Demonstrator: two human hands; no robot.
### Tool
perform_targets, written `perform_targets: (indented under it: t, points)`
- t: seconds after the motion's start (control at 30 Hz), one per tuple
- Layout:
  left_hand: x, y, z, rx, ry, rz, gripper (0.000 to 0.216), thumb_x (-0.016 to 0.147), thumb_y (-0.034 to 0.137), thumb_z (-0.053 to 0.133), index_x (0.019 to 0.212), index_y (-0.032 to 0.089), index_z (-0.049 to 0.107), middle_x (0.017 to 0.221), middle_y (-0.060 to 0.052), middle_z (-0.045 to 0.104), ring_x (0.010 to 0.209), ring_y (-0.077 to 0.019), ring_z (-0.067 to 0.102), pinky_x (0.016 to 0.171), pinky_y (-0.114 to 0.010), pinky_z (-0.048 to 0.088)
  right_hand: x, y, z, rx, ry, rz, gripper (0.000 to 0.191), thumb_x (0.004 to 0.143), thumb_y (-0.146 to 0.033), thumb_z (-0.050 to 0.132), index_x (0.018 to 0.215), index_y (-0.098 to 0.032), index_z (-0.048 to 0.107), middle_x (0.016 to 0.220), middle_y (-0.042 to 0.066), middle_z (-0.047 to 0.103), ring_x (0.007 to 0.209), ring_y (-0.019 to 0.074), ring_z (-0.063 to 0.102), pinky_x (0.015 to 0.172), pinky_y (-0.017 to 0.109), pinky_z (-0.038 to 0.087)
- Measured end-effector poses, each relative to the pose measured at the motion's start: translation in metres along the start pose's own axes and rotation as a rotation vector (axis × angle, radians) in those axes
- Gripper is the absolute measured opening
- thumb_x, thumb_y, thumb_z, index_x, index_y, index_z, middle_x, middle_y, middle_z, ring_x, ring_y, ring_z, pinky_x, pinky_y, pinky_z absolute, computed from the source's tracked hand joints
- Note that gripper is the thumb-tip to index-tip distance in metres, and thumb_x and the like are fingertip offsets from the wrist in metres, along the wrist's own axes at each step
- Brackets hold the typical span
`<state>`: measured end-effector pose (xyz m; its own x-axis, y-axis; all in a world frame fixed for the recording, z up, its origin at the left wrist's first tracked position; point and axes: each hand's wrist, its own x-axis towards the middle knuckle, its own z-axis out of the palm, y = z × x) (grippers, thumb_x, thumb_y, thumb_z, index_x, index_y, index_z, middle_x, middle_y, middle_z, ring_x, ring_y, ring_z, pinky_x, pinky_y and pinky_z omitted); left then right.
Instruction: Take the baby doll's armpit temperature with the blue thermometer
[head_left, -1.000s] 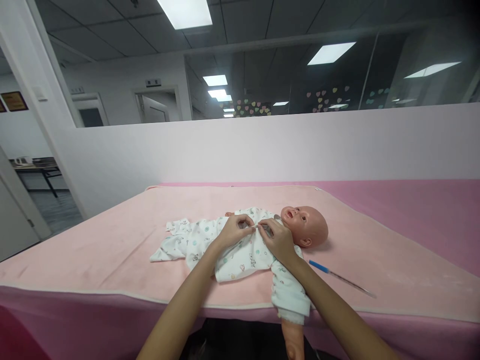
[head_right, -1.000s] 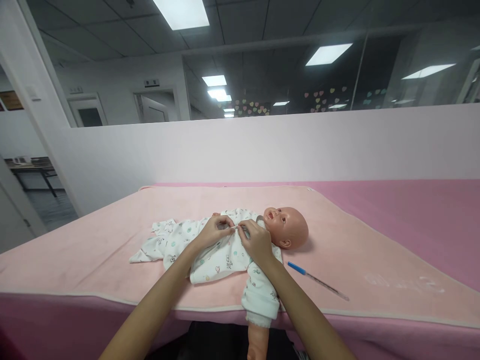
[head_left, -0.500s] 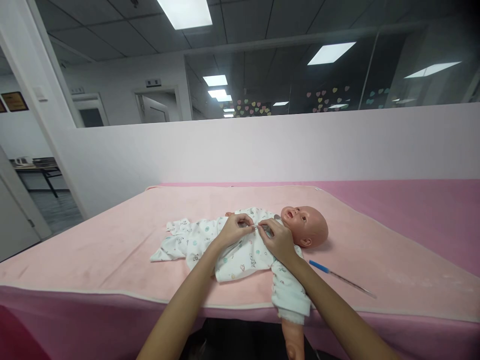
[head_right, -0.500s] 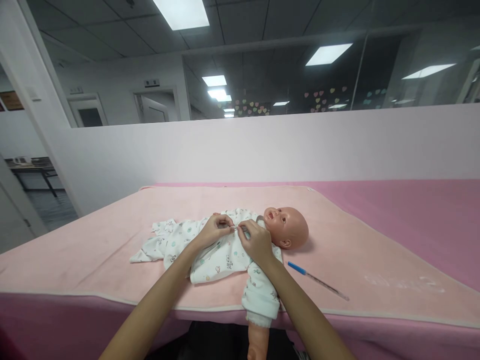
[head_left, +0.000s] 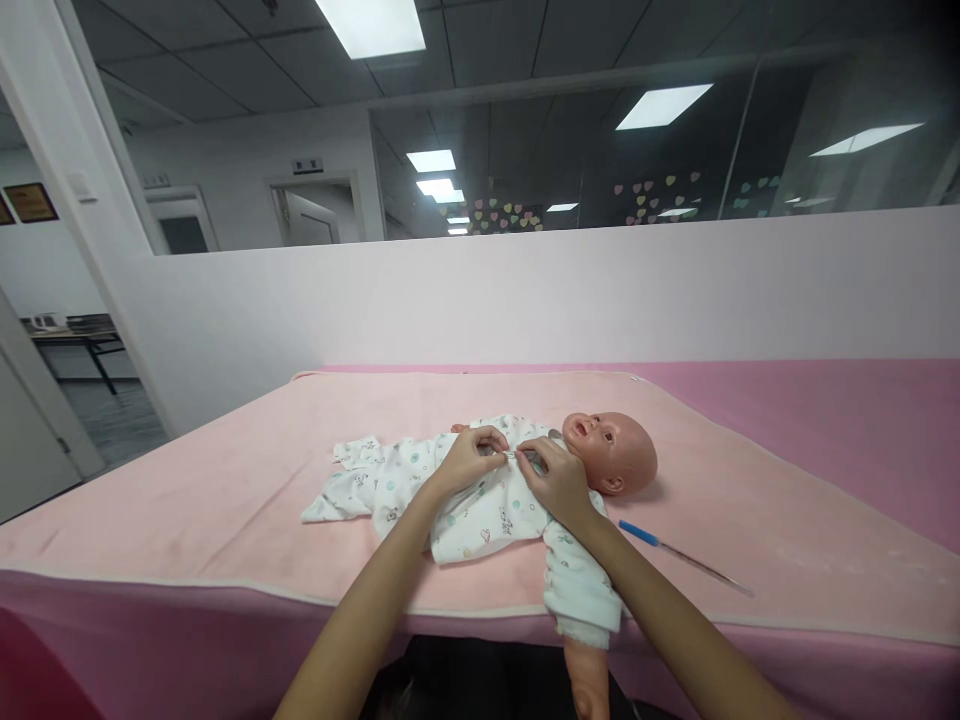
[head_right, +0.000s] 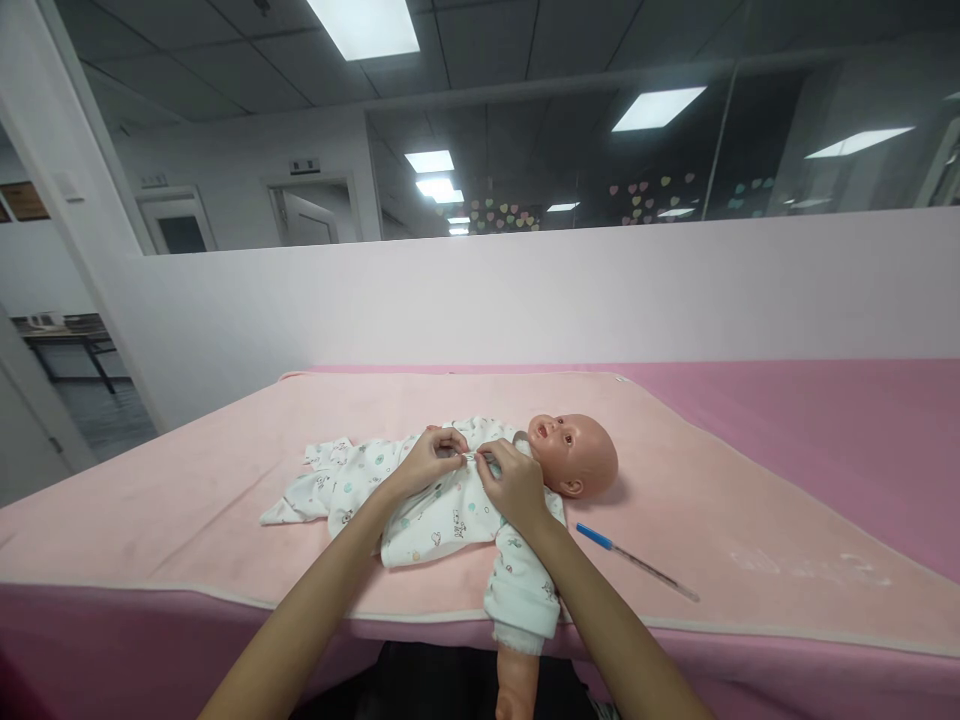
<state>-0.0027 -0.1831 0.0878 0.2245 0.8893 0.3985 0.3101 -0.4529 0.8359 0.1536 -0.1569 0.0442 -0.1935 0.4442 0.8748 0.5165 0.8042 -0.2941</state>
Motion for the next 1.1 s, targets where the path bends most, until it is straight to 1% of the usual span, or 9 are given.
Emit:
perform_targets:
  t: [0.3,0.67,0.83,0.93,1.1]
  points:
    - [0.0005,-0.0017,-0.0007,-0.054,-0.016,0.004,0.010,0.061,0.013,0.055,0.072,0.013,0.056,0.070,-0.001,0.055,0.070,-0.0118,0.054,0.065,-0.023,0.042,-0.0005,-0.0004,-0.0004,0.005,-0.011,0.021,0.014,0.081,-0.024,0.047,0.074,-0.020,0.059,0.070,0.000,0.063,0.062,0.0122,0.056,0.058,0.022,0.038]
    - [0.0016,-0.0008,-0.0008,-0.061,-0.017,0.007,0.010,0.061,0.012,0.056,0.070,0.013,0.055,0.071,-0.001,0.054,0.067,-0.0103,0.051,0.062,-0.022,0.041,-0.0007,0.0001,-0.0009,0.012,-0.026,0.014,0.014,0.081,-0.025,0.047,0.075,-0.020,0.059,0.071,0.001,0.063,0.063,0.0128,0.057,0.059,0.022,0.039]
    - [0.0006,0.0018,-0.0016,-0.039,-0.070,-0.011,0.009,0.063,0.013,0.056,0.071,0.013,0.057,0.067,0.001,0.052,0.064,-0.0090,0.047,0.060,-0.021,0.038,-0.0014,0.0002,-0.0006,0.007,-0.034,0.012,0.014,0.082,-0.024,0.048,0.077,-0.021,0.060,0.071,0.000,0.063,0.063,0.0115,0.056,0.058,0.022,0.037]
    - [-0.0001,0.0010,-0.0017,-0.027,-0.099,0.010,0.008,0.065,0.013,0.055,0.073,0.014,0.057,0.068,0.001,0.053,0.065,-0.0092,0.047,0.062,-0.021,0.037,-0.0016,0.0003,-0.0004,0.006,-0.034,0.004,0.014,0.083,-0.025,0.048,0.078,-0.020,0.060,0.071,-0.001,0.063,0.061,0.0112,0.055,0.057,0.022,0.036]
    - [0.0002,-0.0038,0.0004,0.033,-0.070,0.049,0.008,0.071,0.020,0.054,0.073,0.014,0.058,0.067,0.001,0.054,0.066,-0.0101,0.048,0.063,-0.021,0.038,-0.0014,0.0007,0.0001,-0.005,-0.028,-0.001,0.015,0.083,-0.024,0.046,0.078,-0.020,0.060,0.072,0.001,0.063,0.062,0.0124,0.055,0.057,0.022,0.036]
